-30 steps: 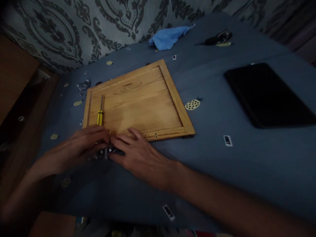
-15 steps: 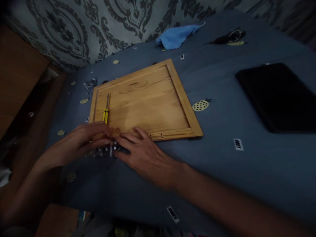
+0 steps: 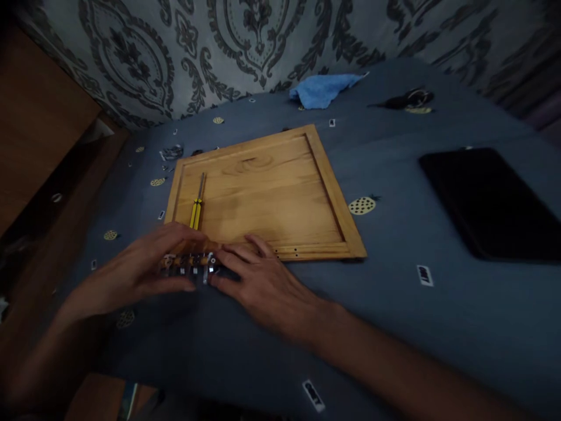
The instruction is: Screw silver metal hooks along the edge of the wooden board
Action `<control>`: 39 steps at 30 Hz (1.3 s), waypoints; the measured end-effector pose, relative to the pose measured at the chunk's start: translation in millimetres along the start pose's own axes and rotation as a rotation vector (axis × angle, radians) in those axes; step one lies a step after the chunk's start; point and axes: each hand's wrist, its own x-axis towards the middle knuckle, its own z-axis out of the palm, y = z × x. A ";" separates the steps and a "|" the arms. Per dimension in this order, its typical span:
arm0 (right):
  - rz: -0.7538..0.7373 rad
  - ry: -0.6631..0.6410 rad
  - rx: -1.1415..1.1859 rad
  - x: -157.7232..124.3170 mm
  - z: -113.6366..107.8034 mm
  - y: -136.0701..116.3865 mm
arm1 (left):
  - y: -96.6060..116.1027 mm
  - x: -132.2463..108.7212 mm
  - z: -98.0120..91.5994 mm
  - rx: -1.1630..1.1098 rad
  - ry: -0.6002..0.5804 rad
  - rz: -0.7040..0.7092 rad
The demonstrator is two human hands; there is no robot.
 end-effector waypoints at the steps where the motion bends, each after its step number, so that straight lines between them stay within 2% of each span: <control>1: 0.001 0.000 0.002 -0.1 0.4 -0.1 | 1.1 -1.0 4.7 0.019 -0.001 0.027; 5: 0.003 -0.013 0.028 -0.3 -0.6 -0.4 | 3.5 -1.8 20.1 0.094 0.003 0.030; 9: 0.017 -0.052 0.043 1.1 -6.1 -1.5 | 3.1 -1.4 26.1 0.128 0.025 0.014; 17: 0.037 -0.071 0.031 2.2 -10.0 -3.2 | -3.8 -2.0 24.3 0.222 0.046 0.215; 22: 0.033 -0.044 0.039 1.8 -8.8 -3.2 | -9.2 -3.7 23.7 0.278 0.047 0.225; 27: 0.030 -0.066 0.028 1.9 -9.1 -2.6 | -10.9 -7.0 18.8 0.290 0.069 0.203; 33: 0.025 -0.080 0.019 1.2 -7.7 -1.8 | -12.3 -8.0 17.6 0.258 0.042 0.176; 39: 0.027 -0.063 0.019 1.2 -7.2 -2.6 | -12.5 -7.3 21.0 0.261 0.036 0.224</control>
